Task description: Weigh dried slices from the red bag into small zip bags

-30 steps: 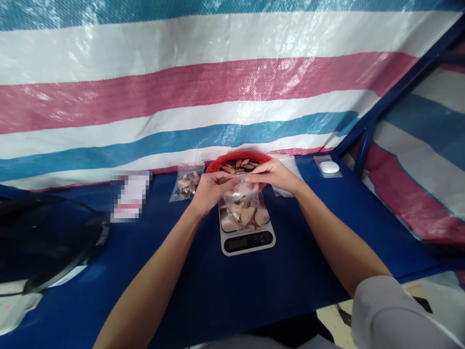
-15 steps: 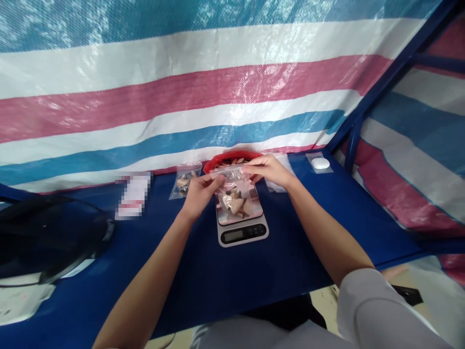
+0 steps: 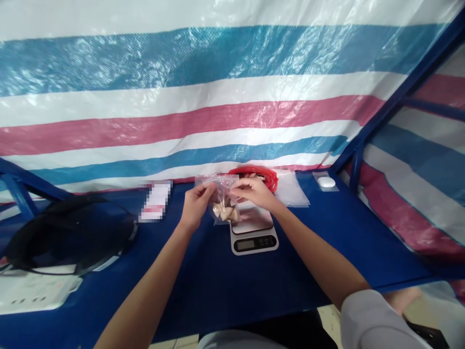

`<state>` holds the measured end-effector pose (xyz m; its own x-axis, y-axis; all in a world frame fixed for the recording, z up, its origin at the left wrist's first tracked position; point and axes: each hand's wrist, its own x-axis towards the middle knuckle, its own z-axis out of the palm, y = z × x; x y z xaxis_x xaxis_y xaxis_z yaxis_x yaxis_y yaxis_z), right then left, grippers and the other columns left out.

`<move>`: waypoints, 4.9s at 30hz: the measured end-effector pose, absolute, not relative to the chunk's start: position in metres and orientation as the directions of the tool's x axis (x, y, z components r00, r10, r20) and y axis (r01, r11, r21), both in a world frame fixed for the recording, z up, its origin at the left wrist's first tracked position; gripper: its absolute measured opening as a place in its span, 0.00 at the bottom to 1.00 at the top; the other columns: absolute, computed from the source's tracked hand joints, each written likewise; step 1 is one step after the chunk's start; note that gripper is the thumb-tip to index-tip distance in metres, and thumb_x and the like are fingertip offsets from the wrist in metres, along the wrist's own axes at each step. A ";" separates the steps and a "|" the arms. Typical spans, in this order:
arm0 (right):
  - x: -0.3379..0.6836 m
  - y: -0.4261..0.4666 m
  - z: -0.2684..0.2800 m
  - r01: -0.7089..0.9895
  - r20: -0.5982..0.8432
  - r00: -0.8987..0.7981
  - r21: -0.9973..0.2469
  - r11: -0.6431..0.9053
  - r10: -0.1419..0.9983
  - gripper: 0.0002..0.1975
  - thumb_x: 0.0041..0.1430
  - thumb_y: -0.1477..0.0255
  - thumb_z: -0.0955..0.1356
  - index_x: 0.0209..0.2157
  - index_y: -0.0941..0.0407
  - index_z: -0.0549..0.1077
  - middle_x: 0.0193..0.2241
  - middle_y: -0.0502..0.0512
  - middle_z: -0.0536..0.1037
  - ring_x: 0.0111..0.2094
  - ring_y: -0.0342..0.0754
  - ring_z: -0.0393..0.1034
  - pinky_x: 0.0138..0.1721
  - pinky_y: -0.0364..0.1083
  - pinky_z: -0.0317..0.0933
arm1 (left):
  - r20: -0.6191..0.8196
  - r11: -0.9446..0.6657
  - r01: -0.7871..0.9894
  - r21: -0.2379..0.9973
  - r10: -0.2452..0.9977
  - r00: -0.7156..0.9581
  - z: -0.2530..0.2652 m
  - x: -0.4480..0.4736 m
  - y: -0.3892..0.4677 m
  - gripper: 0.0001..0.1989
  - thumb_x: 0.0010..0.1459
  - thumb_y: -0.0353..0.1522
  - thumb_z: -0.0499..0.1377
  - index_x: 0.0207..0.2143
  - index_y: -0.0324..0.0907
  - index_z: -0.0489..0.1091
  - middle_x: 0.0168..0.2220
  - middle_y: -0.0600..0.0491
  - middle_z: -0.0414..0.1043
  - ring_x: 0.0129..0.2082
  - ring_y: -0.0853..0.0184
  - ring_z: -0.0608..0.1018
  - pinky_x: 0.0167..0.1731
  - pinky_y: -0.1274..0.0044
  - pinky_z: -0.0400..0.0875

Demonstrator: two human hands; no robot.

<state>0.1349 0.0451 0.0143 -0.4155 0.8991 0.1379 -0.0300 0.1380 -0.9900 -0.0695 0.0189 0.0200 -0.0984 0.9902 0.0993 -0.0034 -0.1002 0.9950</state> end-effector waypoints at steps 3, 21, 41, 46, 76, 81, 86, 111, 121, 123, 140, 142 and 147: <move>0.106 0.055 0.019 0.040 0.263 -0.317 -0.956 0.290 0.911 0.09 0.56 0.65 0.73 0.35 0.57 0.80 0.33 0.54 0.82 0.37 0.50 0.79 0.41 0.48 0.75 | 0.123 -0.122 0.018 0.992 0.979 -0.164 0.018 -0.085 0.022 0.23 0.52 0.48 0.68 0.36 0.37 0.76 0.31 0.51 0.77 0.27 0.68 0.77 0.30 0.76 0.74; 0.039 0.102 0.030 -0.241 -0.035 -0.443 -0.958 -0.157 0.896 0.07 0.55 0.69 0.76 0.33 0.57 0.79 0.32 0.53 0.82 0.33 0.46 0.78 0.35 0.44 0.75 | 0.744 -0.555 0.827 -0.091 0.514 0.427 -0.019 -0.145 0.020 0.35 0.66 0.29 0.58 0.71 0.45 0.49 0.65 0.38 0.65 0.66 0.48 0.68 0.61 0.55 0.68; 0.028 0.065 0.000 0.614 0.312 -0.637 -0.347 0.709 0.705 0.15 0.70 0.70 0.64 0.52 0.58 0.77 0.50 0.63 0.81 0.51 0.56 0.76 0.52 0.52 0.69 | 0.518 -0.580 0.812 0.064 0.715 0.470 -0.019 -0.205 0.052 0.20 0.64 0.30 0.53 0.57 0.46 0.71 0.53 0.43 0.76 0.51 0.52 0.79 0.52 0.59 0.77; 0.027 0.066 -0.029 0.615 0.372 -0.714 -0.071 0.785 0.593 0.22 0.73 0.70 0.59 0.62 0.65 0.68 0.59 0.68 0.74 0.63 0.61 0.66 0.61 0.56 0.63 | 0.410 -0.581 0.804 0.129 0.769 0.490 -0.029 -0.209 0.051 0.21 0.62 0.29 0.52 0.56 0.44 0.73 0.54 0.43 0.76 0.52 0.52 0.79 0.53 0.60 0.77; 0.044 0.042 -0.011 0.613 0.448 -0.681 -0.084 0.785 0.580 0.21 0.70 0.75 0.60 0.60 0.66 0.70 0.61 0.69 0.72 0.66 0.59 0.62 0.67 0.55 0.57 | 0.455 -0.556 0.815 0.161 0.775 0.439 -0.013 -0.179 0.042 0.19 0.67 0.40 0.52 0.53 0.43 0.75 0.54 0.40 0.76 0.54 0.49 0.78 0.55 0.56 0.73; 0.087 0.018 -0.006 0.644 0.525 -0.601 -0.129 0.754 0.603 0.19 0.69 0.72 0.63 0.57 0.60 0.75 0.60 0.65 0.73 0.64 0.58 0.65 0.65 0.56 0.59 | 0.505 -0.560 0.812 0.164 0.755 0.418 -0.004 -0.134 0.021 0.17 0.68 0.38 0.54 0.55 0.45 0.74 0.54 0.44 0.77 0.54 0.52 0.77 0.56 0.58 0.71; 0.141 -0.004 -0.010 0.743 0.521 -0.496 -0.160 0.650 0.695 0.16 0.68 0.71 0.64 0.52 0.55 0.79 0.60 0.60 0.74 0.63 0.58 0.67 0.62 0.55 0.64 | 0.539 -0.530 0.828 0.181 0.758 0.367 -0.015 -0.098 0.002 0.16 0.68 0.37 0.54 0.52 0.45 0.75 0.54 0.44 0.77 0.55 0.53 0.77 0.58 0.58 0.69; 0.258 -0.038 -0.071 0.940 0.286 -0.282 -0.109 0.324 0.916 0.24 0.73 0.61 0.59 0.63 0.54 0.69 0.67 0.57 0.65 0.68 0.60 0.58 0.68 0.61 0.52 | 0.199 -0.292 0.955 0.057 0.941 0.276 -0.052 -0.077 -0.037 0.27 0.69 0.41 0.48 0.67 0.43 0.63 0.70 0.47 0.58 0.70 0.48 0.60 0.67 0.53 0.54; 0.257 -0.039 -0.070 0.943 0.280 -0.270 -0.118 0.312 0.921 0.24 0.72 0.62 0.59 0.63 0.54 0.70 0.67 0.57 0.65 0.68 0.60 0.58 0.68 0.62 0.52 | 0.200 -0.290 0.955 0.055 0.941 0.275 -0.052 -0.077 -0.038 0.27 0.69 0.41 0.49 0.67 0.43 0.64 0.70 0.47 0.58 0.70 0.48 0.60 0.68 0.55 0.54; 0.257 -0.039 -0.070 0.943 0.283 -0.267 -0.122 0.311 0.921 0.24 0.72 0.62 0.60 0.63 0.54 0.70 0.67 0.57 0.65 0.68 0.60 0.58 0.68 0.62 0.52 | 0.207 -0.293 0.954 0.060 0.939 0.276 -0.053 -0.077 -0.038 0.27 0.69 0.41 0.49 0.66 0.43 0.64 0.69 0.46 0.59 0.70 0.48 0.60 0.68 0.55 0.54; 0.263 -0.029 -0.061 0.920 0.408 -0.186 -0.247 0.305 0.894 0.20 0.69 0.61 0.63 0.58 0.49 0.74 0.62 0.55 0.73 0.62 0.55 0.68 0.61 0.54 0.66 | 0.297 -0.318 0.943 0.099 0.914 0.277 -0.056 -0.079 -0.038 0.25 0.68 0.40 0.52 0.62 0.40 0.70 0.66 0.42 0.64 0.67 0.49 0.66 0.66 0.55 0.58; 0.268 -0.019 -0.056 0.921 0.410 -0.146 -0.275 0.275 0.900 0.19 0.69 0.61 0.63 0.57 0.49 0.75 0.61 0.54 0.73 0.61 0.54 0.69 0.59 0.53 0.68 | 0.297 -0.316 0.944 0.096 0.914 0.276 -0.055 -0.079 -0.038 0.25 0.67 0.41 0.52 0.62 0.40 0.70 0.66 0.42 0.64 0.67 0.48 0.66 0.66 0.54 0.58; 0.280 0.011 -0.051 0.935 0.352 -0.148 -0.254 0.246 0.924 0.20 0.69 0.63 0.63 0.58 0.51 0.75 0.62 0.56 0.72 0.63 0.55 0.67 0.64 0.53 0.63 | 0.260 -0.301 0.950 0.081 0.927 0.271 -0.053 -0.077 -0.037 0.25 0.67 0.40 0.53 0.63 0.41 0.69 0.67 0.42 0.62 0.68 0.48 0.64 0.66 0.54 0.58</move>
